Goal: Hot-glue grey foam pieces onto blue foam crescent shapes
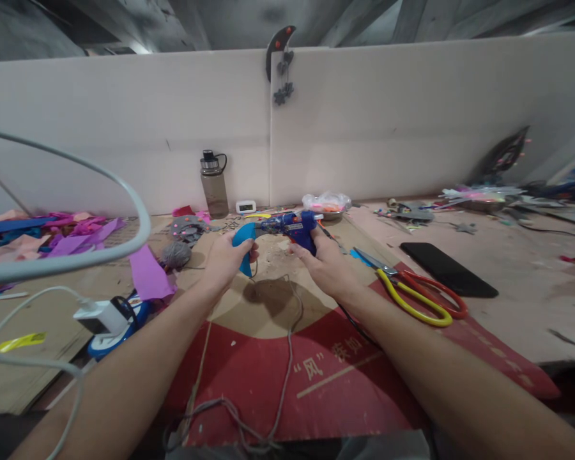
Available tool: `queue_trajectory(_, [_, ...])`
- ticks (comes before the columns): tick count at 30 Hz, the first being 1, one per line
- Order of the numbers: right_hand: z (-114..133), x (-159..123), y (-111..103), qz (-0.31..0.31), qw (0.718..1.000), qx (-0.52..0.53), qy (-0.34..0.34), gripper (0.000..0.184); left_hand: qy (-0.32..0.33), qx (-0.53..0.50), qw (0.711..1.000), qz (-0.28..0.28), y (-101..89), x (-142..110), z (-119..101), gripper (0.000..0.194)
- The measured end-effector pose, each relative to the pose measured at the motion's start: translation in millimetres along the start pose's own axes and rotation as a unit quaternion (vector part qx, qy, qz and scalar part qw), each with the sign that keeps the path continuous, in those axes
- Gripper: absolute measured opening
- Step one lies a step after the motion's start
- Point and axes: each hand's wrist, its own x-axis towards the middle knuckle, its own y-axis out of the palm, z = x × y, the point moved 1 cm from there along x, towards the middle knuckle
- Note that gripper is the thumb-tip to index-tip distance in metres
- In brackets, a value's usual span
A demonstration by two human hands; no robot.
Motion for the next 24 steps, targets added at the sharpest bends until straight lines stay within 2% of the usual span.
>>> queue_trajectory(18, [5, 0, -4, -0.031, 0.998, -0.054, -0.005, 0.032, 0.040, 0.103, 0.994, -0.004, 1.2, -7, -11, 0.011])
queue_trajectory(21, [5, 0, -4, -0.046, 0.999, -0.016, -0.009, 0.032, 0.024, 0.082, 0.996, -0.004, 0.7, -5, -7, 0.011])
queue_trajectory(24, [1, 2, -3, -0.042, 0.995, 0.092, 0.024, 0.028, -0.008, 0.014, 1.000, 0.004, 0.2, -2, -2, 0.013])
